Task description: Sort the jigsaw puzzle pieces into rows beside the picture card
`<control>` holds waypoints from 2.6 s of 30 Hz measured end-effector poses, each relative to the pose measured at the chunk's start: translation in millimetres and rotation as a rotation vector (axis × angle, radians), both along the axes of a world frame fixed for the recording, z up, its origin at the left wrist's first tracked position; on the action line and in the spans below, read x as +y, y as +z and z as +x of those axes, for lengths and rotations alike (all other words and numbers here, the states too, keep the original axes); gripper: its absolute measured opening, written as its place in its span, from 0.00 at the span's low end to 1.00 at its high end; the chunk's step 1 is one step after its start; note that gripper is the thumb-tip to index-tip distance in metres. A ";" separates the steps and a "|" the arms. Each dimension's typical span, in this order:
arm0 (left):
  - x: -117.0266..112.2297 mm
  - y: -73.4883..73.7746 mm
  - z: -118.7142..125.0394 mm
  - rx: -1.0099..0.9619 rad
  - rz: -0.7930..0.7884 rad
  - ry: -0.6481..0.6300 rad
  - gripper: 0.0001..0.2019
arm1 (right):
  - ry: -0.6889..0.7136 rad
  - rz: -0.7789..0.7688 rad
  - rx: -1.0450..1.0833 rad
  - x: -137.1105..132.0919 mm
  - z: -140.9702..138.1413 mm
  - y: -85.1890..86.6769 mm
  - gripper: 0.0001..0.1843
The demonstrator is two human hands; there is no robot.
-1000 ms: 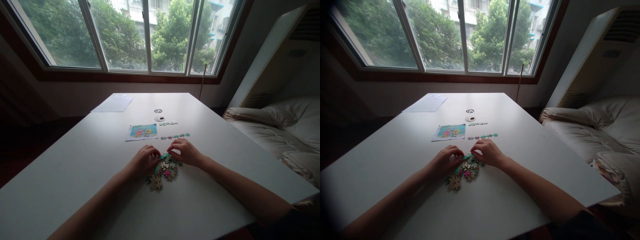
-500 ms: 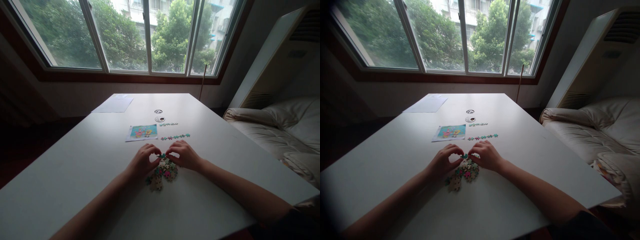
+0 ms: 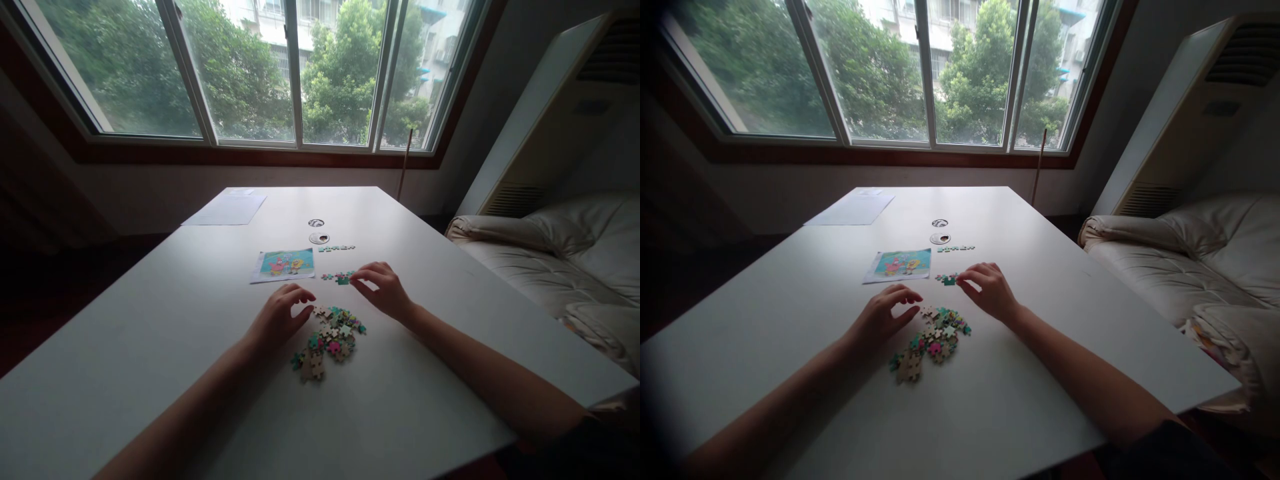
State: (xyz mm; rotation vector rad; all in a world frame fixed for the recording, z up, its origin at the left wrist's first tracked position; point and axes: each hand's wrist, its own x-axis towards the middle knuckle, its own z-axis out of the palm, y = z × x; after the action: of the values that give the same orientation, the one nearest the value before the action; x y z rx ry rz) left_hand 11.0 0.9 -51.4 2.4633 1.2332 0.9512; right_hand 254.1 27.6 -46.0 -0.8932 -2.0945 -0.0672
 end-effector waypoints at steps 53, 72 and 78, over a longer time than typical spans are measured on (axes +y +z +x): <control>6.0 -3.9 -4.5 0.113 -0.109 -0.030 0.09 | -0.401 -0.457 -0.138 158.1 48.4 -22.1 0.09; 6.9 3.2 2.7 0.006 -0.175 -0.001 0.10 | 0.093 -0.304 0.006 -6.4 2.7 9.0 0.06; -4.7 10.6 15.6 -0.204 -0.354 0.018 0.12 | 0.104 -0.198 -0.013 -31.6 -19.4 8.4 0.05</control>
State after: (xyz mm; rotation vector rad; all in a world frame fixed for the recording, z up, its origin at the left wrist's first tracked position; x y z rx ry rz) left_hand 26.6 -3.8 -40.8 2.0342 1.2340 0.8758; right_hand 234.7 -4.0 -37.6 -0.8991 -2.1831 0.1931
